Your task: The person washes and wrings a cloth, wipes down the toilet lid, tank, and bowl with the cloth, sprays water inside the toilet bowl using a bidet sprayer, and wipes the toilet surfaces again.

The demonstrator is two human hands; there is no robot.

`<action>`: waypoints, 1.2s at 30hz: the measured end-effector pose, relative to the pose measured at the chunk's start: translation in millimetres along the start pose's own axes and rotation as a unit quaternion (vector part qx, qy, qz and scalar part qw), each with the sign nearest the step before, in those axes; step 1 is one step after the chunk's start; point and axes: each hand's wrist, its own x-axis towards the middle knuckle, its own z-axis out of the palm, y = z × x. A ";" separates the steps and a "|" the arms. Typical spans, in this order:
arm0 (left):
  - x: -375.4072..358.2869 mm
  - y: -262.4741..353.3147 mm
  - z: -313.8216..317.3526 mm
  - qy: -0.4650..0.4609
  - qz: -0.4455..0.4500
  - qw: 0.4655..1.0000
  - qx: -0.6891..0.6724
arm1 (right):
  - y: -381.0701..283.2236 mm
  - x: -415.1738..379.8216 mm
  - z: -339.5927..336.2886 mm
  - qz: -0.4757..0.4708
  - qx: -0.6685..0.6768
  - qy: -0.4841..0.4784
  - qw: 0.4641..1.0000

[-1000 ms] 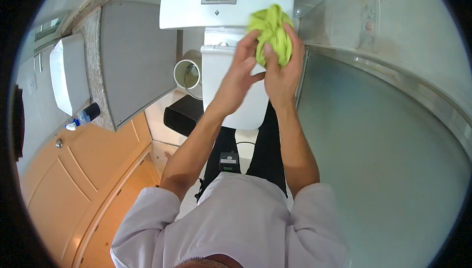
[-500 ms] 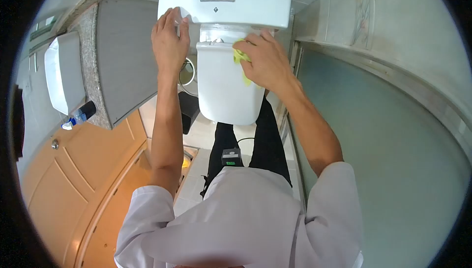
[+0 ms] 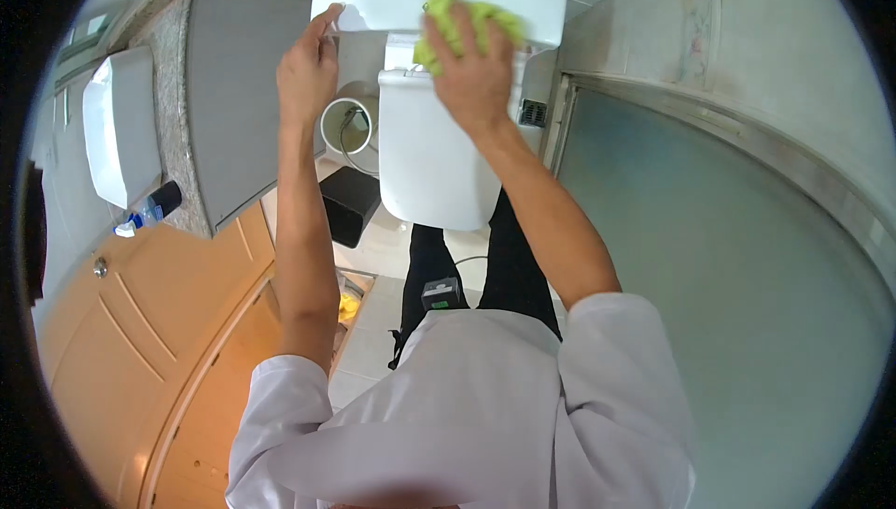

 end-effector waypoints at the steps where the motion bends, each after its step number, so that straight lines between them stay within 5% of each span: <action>1: -2.2 -2.8 -6.4 -0.042 -0.040 0.998 -0.027 | -16.7 -3.1 16.4 -0.041 -0.007 0.002 0.999; 2: -1.4 -19.1 0.0 -0.041 -0.040 0.998 -0.026 | -35.5 1.1 22.7 -0.073 0.015 -0.003 0.997; 4: 6.2 -67.8 23.8 0.100 0.107 0.947 -0.284 | -68.0 22.7 50.5 -0.108 0.013 0.021 0.994; 7: -23.7 -96.5 14.6 0.194 0.117 0.968 -0.109 | -97.0 58.4 67.9 -0.171 0.033 0.020 0.985; 10: -76.2 -126.7 17.6 0.139 -0.016 0.981 -0.135 | -105.7 68.5 81.5 -0.226 -0.011 0.015 0.974; 12: -112.2 -174.5 37.2 0.083 -0.040 0.989 -0.118 | -71.6 31.8 90.1 -0.254 -0.059 0.093 0.961; 13: -132.5 -197.5 49.3 0.058 -0.053 0.991 -0.108 | -47.8 3.5 87.3 -0.263 -0.052 0.027 0.963; 14: -155.3 -218.5 61.2 0.030 -0.067 0.992 -0.099 | -25.3 -24.0 80.0 -0.188 -0.043 -0.127 0.973; 15: -175.3 -235.6 69.5 -0.036 -0.123 0.987 -0.094 | 3.7 -60.0 81.1 -0.123 -0.107 -0.157 0.974; 18: -227.4 -304.6 115.4 -0.118 -0.170 0.973 -0.105 | 58.4 -117.5 49.9 0.259 0.013 -0.088 0.962; 20: -252.8 -333.8 142.7 -0.128 -0.179 0.966 -0.132 | 117.3 -147.3 101.9 0.654 0.034 0.037 0.755; 22: -258.9 -352.0 160.4 -0.170 -0.198 0.956 -0.131 | 89.8 -113.2 104.5 0.646 0.390 0.147 0.639; 24: -258.8 -361.5 169.2 -0.175 -0.204 0.951 -0.152 | 97.2 -97.9 172.9 0.593 0.459 0.272 0.603; 25: -258.1 -366.1 173.6 -0.174 -0.213 0.946 -0.171 | 36.1 -57.0 174.2 0.604 0.445 0.355 0.557; 27: -260.1 -381.1 180.2 -0.172 -0.203 0.947 -0.179 | -26.1 -44.3 216.0 0.561 0.479 0.363 0.569; 28: -258.9 -388.3 182.8 -0.162 -0.191 0.950 -0.185 | -71.2 -35.9 234.4 0.571 0.408 0.309 0.642; 29: -256.3 -394.0 185.1 -0.168 -0.185 0.950 -0.187 | -112.6 -29.6 255.4 0.571 0.413 0.259 0.661; 31: -258.3 -402.7 185.0 -0.168 -0.198 0.942 -0.212 | -162.1 -23.9 264.0 0.414 0.390 0.168 0.805; 32: -258.3 -406.6 182.2 -0.174 -0.195 0.942 -0.213 | -167.6 -25.0 270.3 0.361 0.348 0.142 0.854; 35: -259.8 -416.5 172.5 -0.148 -0.193 0.943 -0.228 | -125.7 -35.3 240.5 0.342 0.317 0.130 0.875; 36: -260.2 -420.2 171.7 -0.143 -0.205 0.939 -0.234 | -89.8 -49.0 237.9 0.299 0.214 0.208 0.906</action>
